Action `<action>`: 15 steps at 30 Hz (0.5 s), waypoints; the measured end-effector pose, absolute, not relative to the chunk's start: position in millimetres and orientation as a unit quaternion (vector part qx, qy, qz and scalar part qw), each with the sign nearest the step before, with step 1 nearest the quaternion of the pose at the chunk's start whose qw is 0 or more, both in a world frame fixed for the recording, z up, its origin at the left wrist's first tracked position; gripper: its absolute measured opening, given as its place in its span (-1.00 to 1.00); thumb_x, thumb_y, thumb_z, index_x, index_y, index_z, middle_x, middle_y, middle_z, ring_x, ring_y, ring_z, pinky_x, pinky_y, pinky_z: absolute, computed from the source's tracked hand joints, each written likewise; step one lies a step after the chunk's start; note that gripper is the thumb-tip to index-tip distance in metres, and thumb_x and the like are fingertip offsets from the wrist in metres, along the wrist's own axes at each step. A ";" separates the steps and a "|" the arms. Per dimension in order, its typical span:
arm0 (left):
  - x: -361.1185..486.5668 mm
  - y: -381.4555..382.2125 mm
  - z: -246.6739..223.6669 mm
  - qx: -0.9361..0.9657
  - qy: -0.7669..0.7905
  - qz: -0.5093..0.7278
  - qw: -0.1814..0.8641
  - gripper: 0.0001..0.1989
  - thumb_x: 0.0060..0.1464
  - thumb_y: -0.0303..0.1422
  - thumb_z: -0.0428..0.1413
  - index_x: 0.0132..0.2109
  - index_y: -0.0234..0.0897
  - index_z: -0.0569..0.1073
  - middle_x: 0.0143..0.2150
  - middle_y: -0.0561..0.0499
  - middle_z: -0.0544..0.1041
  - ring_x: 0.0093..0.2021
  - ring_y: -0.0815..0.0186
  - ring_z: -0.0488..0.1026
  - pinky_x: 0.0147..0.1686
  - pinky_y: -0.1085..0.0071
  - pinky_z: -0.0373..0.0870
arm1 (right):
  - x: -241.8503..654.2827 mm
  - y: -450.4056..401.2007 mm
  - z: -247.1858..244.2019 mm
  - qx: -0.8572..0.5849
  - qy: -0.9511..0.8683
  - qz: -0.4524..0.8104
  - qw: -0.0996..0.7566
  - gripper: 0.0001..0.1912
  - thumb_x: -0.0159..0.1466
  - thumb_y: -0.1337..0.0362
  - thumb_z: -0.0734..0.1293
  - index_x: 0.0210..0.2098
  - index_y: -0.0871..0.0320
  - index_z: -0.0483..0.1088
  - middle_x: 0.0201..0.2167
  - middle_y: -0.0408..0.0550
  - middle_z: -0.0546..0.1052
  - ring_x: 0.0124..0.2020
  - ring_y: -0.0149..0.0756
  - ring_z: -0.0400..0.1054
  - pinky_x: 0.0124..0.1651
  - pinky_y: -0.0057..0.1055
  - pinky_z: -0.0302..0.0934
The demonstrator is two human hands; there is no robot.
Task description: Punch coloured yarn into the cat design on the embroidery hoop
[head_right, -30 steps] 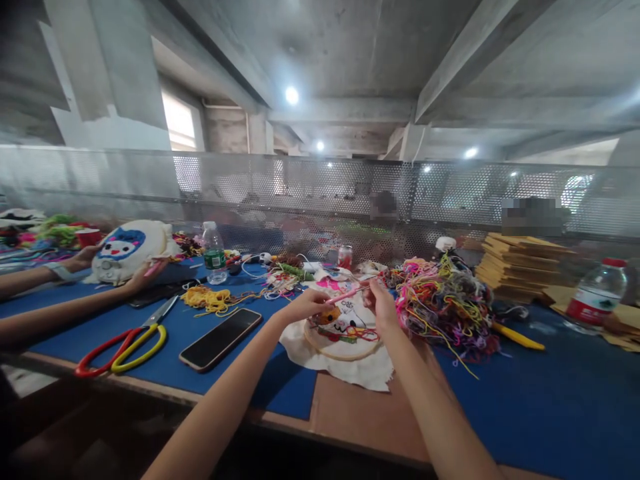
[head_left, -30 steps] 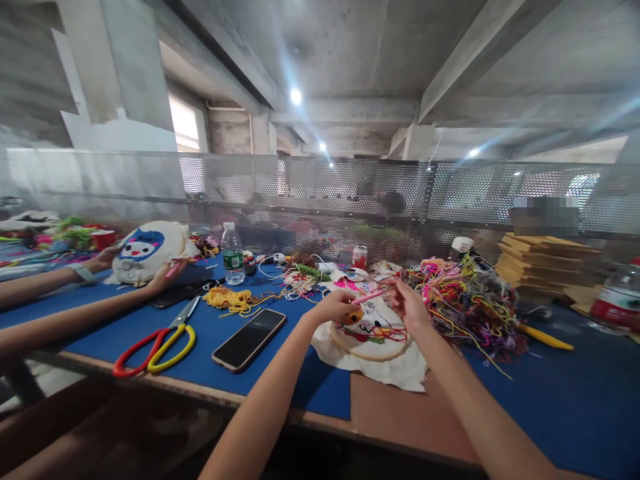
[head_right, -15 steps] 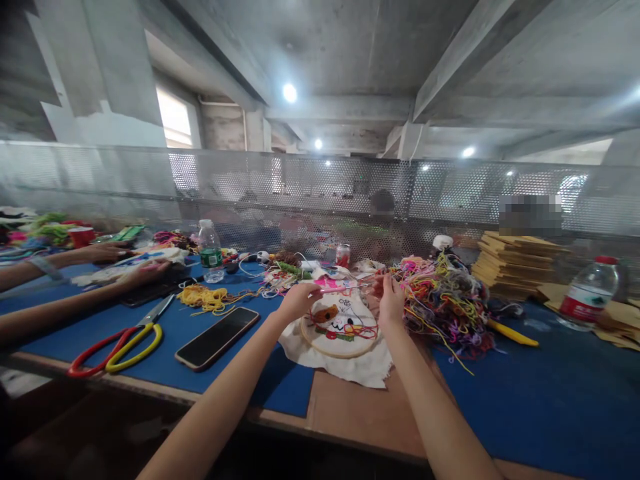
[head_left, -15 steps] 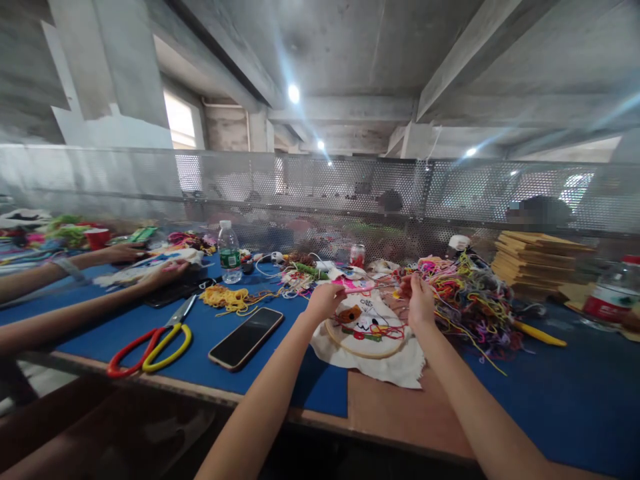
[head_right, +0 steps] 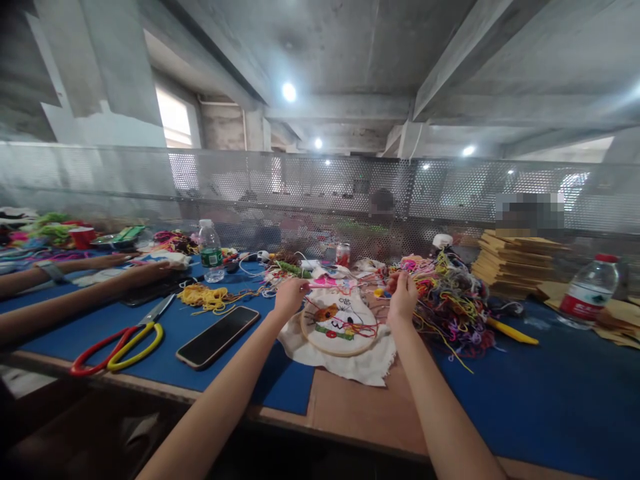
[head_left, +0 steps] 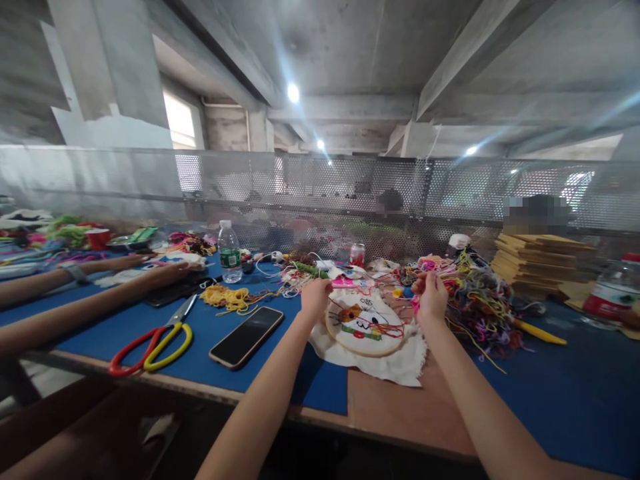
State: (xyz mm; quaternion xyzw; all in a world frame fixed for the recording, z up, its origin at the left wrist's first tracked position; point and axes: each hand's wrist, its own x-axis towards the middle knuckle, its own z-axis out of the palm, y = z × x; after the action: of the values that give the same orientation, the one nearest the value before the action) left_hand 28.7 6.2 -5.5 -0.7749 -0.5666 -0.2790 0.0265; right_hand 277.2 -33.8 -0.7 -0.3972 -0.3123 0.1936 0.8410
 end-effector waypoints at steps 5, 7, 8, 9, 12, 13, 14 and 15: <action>22.7 9.6 -7.5 -0.766 -0.577 -0.284 0.021 -0.78 0.03 -0.46 -0.04 -0.33 -0.26 0.51 -0.31 -0.08 0.51 -0.22 0.24 0.39 -0.24 0.42 0.19 | 287.7 -34.9 4.0 -0.390 -0.286 0.190 0.854 -0.58 0.00 -0.13 0.26 -0.54 0.13 0.25 -0.71 -0.28 0.23 -0.68 -0.49 0.10 -0.61 -0.48 0.06; 20.8 10.9 -8.0 -0.760 -0.578 -0.295 0.024 -0.77 0.02 -0.48 -0.05 -0.33 -0.26 0.51 -0.31 -0.09 0.51 -0.23 0.23 0.40 -0.26 0.42 0.19 | 292.8 -35.6 5.9 -0.384 -0.278 0.188 0.860 -0.59 0.01 -0.12 0.26 -0.55 0.12 0.22 -0.72 -0.28 0.22 -0.69 -0.50 0.08 -0.63 -0.48 0.04; 20.2 11.5 -8.3 -0.758 -0.579 -0.300 0.025 -0.77 0.02 -0.48 -0.05 -0.32 -0.26 0.52 -0.31 -0.10 0.51 -0.24 0.22 0.40 -0.27 0.42 0.19 | 295.3 -35.9 6.6 -0.381 -0.276 0.186 0.863 -0.59 0.02 -0.11 0.26 -0.56 0.12 0.21 -0.73 -0.29 0.21 -0.70 -0.50 0.08 -0.64 -0.48 0.03; 19.8 12.0 -8.5 -0.756 -0.581 -0.303 0.024 -0.77 0.01 -0.49 -0.04 -0.32 -0.26 0.52 -0.31 -0.11 0.51 -0.24 0.22 0.40 -0.28 0.42 0.20 | 297.5 -36.1 7.1 -0.377 -0.277 0.184 0.864 -0.59 0.01 -0.11 0.26 -0.56 0.12 0.20 -0.73 -0.29 0.20 -0.70 -0.51 0.07 -0.64 -0.49 0.02; 19.5 12.9 -9.0 -0.749 -0.589 -0.302 0.011 -0.78 0.00 -0.49 -0.03 -0.32 -0.26 0.52 -0.30 -0.11 0.51 -0.23 0.22 0.40 -0.29 0.43 0.20 | 302.6 -36.3 8.0 -0.373 -0.280 0.173 0.868 -0.57 0.01 -0.13 0.26 -0.55 0.12 0.18 -0.73 -0.32 0.17 -0.70 -0.53 0.07 -0.64 -0.51 0.01; 19.5 13.1 -9.1 -0.747 -0.591 -0.303 0.005 -0.78 0.01 -0.48 -0.03 -0.31 -0.26 0.52 -0.30 -0.12 0.51 -0.23 0.22 0.40 -0.29 0.44 0.21 | 303.6 -36.3 8.1 -0.376 -0.280 0.170 0.867 -0.57 0.01 -0.14 0.25 -0.55 0.12 0.17 -0.72 -0.32 0.17 -0.71 -0.53 0.07 -0.64 -0.51 0.02; 19.6 13.3 -9.2 -0.745 -0.591 -0.309 -0.002 -0.79 0.01 -0.47 -0.03 -0.31 -0.27 0.51 -0.30 -0.12 0.50 -0.23 0.22 0.40 -0.29 0.44 0.21 | 304.4 -36.1 8.2 -0.380 -0.280 0.167 0.866 -0.56 0.02 -0.15 0.24 -0.54 0.12 0.17 -0.72 -0.32 0.17 -0.71 -0.53 0.07 -0.64 -0.50 0.02; 19.7 13.6 -9.3 -0.743 -0.589 -0.318 -0.011 -0.79 0.01 -0.47 -0.02 -0.30 -0.27 0.51 -0.30 -0.12 0.50 -0.23 0.22 0.40 -0.29 0.44 0.21 | 304.8 -36.0 8.3 -0.385 -0.279 0.164 0.865 -0.56 0.02 -0.15 0.23 -0.54 0.12 0.16 -0.72 -0.32 0.17 -0.71 -0.53 0.07 -0.64 -0.50 0.02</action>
State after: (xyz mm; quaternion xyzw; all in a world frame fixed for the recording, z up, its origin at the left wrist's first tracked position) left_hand 19.7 13.6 -9.3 -0.7433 -0.5886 -0.3176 -0.0114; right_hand 304.8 -36.0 8.3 -0.3845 -0.2789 0.1637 0.8646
